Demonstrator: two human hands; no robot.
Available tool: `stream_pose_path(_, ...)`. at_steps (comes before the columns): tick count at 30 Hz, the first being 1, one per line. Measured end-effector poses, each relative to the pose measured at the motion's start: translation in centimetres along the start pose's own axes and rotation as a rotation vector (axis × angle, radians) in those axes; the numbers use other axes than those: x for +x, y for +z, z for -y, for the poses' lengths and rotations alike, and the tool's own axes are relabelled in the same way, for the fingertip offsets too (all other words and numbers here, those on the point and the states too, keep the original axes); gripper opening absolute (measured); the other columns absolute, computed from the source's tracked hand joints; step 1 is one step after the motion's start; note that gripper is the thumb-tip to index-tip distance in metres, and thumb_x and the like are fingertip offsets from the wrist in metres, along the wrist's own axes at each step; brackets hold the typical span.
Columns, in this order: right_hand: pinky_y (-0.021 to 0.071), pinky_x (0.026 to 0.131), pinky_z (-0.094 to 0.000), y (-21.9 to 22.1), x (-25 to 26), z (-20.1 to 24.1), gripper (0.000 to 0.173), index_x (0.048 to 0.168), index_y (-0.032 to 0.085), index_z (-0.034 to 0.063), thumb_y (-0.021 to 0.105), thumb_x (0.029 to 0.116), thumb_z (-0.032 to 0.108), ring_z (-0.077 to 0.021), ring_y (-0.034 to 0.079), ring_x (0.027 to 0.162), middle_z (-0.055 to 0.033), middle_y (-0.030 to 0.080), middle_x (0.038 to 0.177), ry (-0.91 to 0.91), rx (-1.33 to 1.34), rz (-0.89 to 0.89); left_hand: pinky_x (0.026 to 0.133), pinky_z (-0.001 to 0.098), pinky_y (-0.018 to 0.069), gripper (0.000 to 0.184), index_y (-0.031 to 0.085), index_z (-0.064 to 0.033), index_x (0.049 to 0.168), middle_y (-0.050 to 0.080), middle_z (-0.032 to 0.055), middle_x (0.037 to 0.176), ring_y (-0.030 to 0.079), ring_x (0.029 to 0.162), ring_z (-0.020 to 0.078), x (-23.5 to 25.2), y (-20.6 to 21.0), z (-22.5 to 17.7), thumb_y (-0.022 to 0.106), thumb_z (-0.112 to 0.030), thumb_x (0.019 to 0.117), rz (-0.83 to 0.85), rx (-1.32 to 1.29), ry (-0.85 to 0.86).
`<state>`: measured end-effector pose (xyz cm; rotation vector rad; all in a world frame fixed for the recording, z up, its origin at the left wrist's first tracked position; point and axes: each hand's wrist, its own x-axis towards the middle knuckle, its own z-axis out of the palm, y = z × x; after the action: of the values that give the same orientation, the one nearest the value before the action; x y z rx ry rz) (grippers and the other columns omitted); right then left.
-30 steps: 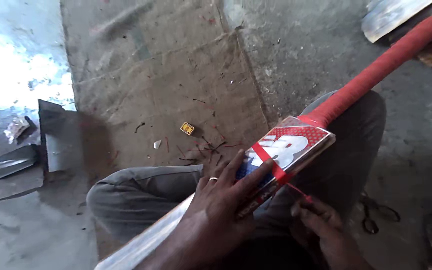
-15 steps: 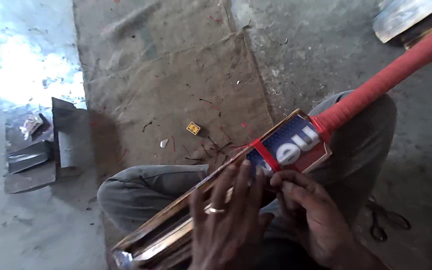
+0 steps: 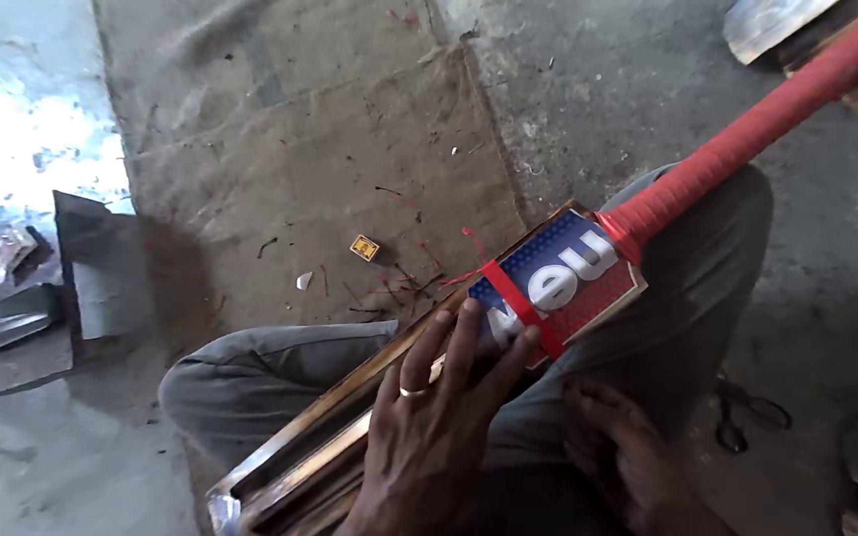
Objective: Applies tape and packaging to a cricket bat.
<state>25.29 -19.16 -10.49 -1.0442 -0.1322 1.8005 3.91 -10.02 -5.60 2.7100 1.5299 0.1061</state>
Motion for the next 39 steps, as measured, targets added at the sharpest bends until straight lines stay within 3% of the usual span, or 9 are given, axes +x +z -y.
stream_pose_path(8,0.0437,0.052,-0.0221,2.6,-0.1,1.9,0.019,0.112,0.071,0.011,0.053,0.1058,0.018,-0.0044,0.047,0.056,0.003,0.053,0.07,-0.123,-0.124,0.205,0.078,0.048,0.0591,0.072,0.039,-0.0577,0.149,0.041,-0.0055,0.159,0.055,0.13,0.0224,1.7,-4.1,3.2,0.068,-0.033,0.088,0.199,-0.429,0.05)
stream_pose_path(14,0.0425,0.051,-0.0191,4.7,1.5,3.1,0.017,0.11,0.072,0.0131,0.057,0.1038,0.019,-0.0025,0.047,0.054,0.0034,0.053,0.068,-0.138,-0.156,0.218,0.092,0.0375,0.0629,0.081,0.04,-0.0399,0.157,0.053,-0.0092,0.15,0.065,0.117,0.0126,3.5,-4.1,6.9,0.078,-0.019,0.0884,0.619,-1.244,-0.028)
stream_pose_path(17,0.0393,0.048,-0.0201,4.9,3.0,2.7,0.02,0.114,0.072,0.0135,0.057,0.104,0.021,-0.0048,0.043,0.053,-0.0007,0.051,0.069,-0.081,-0.166,0.127,0.092,0.0388,0.059,0.058,0.045,-0.0404,0.154,0.056,-0.0149,0.145,0.062,0.12,0.0056,2.7,-3.9,6.2,0.064,-0.039,0.0988,0.248,-0.679,-0.077)
stream_pose_path(19,0.0383,0.048,-0.0215,4.8,3.3,2.5,0.021,0.115,0.071,0.0127,0.055,0.1042,0.021,-0.006,0.041,0.051,-0.0004,0.047,0.067,-0.072,-0.195,0.101,0.102,0.0561,0.0479,0.059,0.048,-0.0342,0.152,0.047,-0.0007,0.156,0.049,0.139,0.0249,1.8,-3.0,4.1,0.064,-0.043,0.0964,0.045,-0.294,-0.071)
stream_pose_path(22,0.038,0.046,-0.0207,3.9,2.5,2.0,0.021,0.113,0.072,0.0112,0.055,0.1023,0.018,-0.0051,0.041,0.05,0.0022,0.046,0.064,-0.078,-0.253,0.054,0.107,0.0617,0.0392,0.09,0.037,-0.0251,0.159,0.024,0.0078,0.169,0.031,0.152,0.0332,0.2,0.3,0.2,0.069,-0.064,0.084,0.014,-0.034,-0.098)
stream_pose_path(27,0.0394,0.046,-0.0207,0.6,0.3,0.6,0.02,0.112,0.072,0.0108,0.056,0.103,0.018,-0.0043,0.042,0.05,0.0027,0.05,0.067,-0.093,-0.256,-0.054,0.11,0.0599,0.0393,0.099,0.027,-0.0182,0.163,0.014,0.011,0.172,0.02,0.156,0.0344,0.4,1.7,-0.7,0.073,-0.052,0.0829,0.066,-0.074,-0.124)
stream_pose_path(30,0.04,0.046,-0.0201,0.0,-0.1,0.3,0.018,0.11,0.071,0.0102,0.056,0.103,0.017,-0.0036,0.043,0.051,0.0029,0.051,0.068,-0.101,-0.208,-0.027,0.105,0.0583,0.0432,0.104,0.028,-0.0216,0.163,0.017,0.0104,0.171,0.024,0.154,0.0338,0.8,1.2,0.1,0.077,-0.046,0.0751,0.086,-0.124,-0.106)
stream_pose_path(35,0.0444,0.05,-0.0212,1.1,-0.3,1.4,0.019,0.11,0.071,0.012,0.053,0.1048,0.016,-0.0038,0.048,0.055,0.0012,0.058,0.075,-0.13,-0.218,0.08,0.099,0.0636,0.0456,0.089,0.029,-0.0582,0.154,0.022,0.0024,0.17,0.032,0.151,0.0328,1.6,-0.6,1.9,0.075,-0.042,0.0793,0.182,-0.4,-0.049)
stream_pose_path(39,0.044,0.051,-0.0175,3.4,0.0,2.9,0.018,0.109,0.073,0.0138,0.055,0.1049,0.018,-0.0004,0.049,0.057,0.0033,0.061,0.079,-0.191,-0.219,0.207,0.086,0.0425,0.0621,0.092,0.034,-0.0557,0.154,0.04,-0.0154,0.158,0.06,0.121,0.0069,2.8,-4.3,4.2,0.08,-0.03,0.0786,0.548,-0.923,-0.102)
